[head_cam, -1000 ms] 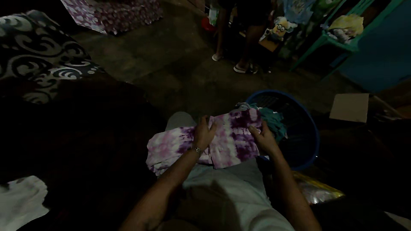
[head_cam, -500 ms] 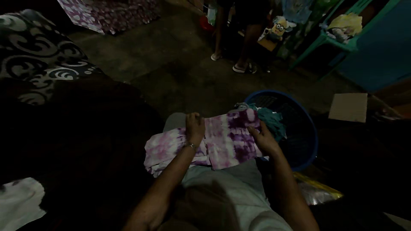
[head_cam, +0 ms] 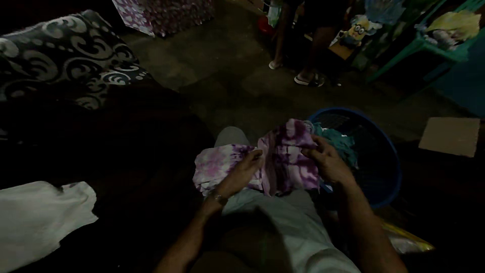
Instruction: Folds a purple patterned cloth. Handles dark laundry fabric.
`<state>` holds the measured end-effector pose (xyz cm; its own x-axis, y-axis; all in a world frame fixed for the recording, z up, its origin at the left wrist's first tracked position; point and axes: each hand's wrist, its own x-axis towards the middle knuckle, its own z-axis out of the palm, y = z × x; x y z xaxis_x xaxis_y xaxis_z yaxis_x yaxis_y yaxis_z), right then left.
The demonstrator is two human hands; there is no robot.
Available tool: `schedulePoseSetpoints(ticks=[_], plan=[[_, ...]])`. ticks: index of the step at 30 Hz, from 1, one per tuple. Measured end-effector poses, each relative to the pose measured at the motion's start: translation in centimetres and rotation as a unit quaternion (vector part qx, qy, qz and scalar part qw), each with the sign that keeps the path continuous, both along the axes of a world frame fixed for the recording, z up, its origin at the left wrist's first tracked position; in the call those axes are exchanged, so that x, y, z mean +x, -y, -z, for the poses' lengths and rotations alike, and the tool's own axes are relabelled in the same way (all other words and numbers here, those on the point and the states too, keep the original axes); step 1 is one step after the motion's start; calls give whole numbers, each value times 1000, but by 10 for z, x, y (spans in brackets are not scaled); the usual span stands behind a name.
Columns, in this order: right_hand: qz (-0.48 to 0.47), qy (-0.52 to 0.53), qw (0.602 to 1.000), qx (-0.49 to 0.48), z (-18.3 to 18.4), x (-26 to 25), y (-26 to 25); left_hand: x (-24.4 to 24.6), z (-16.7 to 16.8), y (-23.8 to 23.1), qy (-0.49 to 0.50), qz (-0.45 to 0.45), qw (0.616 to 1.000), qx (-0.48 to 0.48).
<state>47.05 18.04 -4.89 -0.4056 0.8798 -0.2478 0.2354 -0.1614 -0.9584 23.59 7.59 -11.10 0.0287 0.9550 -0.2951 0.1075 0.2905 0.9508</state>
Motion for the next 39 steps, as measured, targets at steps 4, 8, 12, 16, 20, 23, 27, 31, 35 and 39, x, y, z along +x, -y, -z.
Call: schedulePoseSetpoints(ticks=[4,8,12,16,20,23,27,31,35,39], plan=[[-67,-20,998,3,-12,-55,22,-50,1,44,157,-113,980,36],[-155,8,987,27,3,-120,48,-84,10,77,234,-168,956,49],[-289,26,952,100,31,-174,79,-85,15,93,248,-239,934,94],[-469,-5,872,139,50,-174,78,-79,20,90,160,-343,926,5],[-176,-5,941,290,65,-134,65,-91,31,88,27,-334,942,-36],[20,47,987,154,82,-108,41,-100,34,89,-120,-306,944,-43],[2,-34,982,-187,95,-90,46,-94,28,95,-368,-242,894,83],[-36,-105,953,-281,101,-99,54,-81,41,85,-281,-239,928,52],[0,-78,968,-240,110,-105,51,-71,69,74,-66,-293,951,-76],[5,-63,965,-253,126,-108,47,-71,77,79,136,-291,946,-43]])
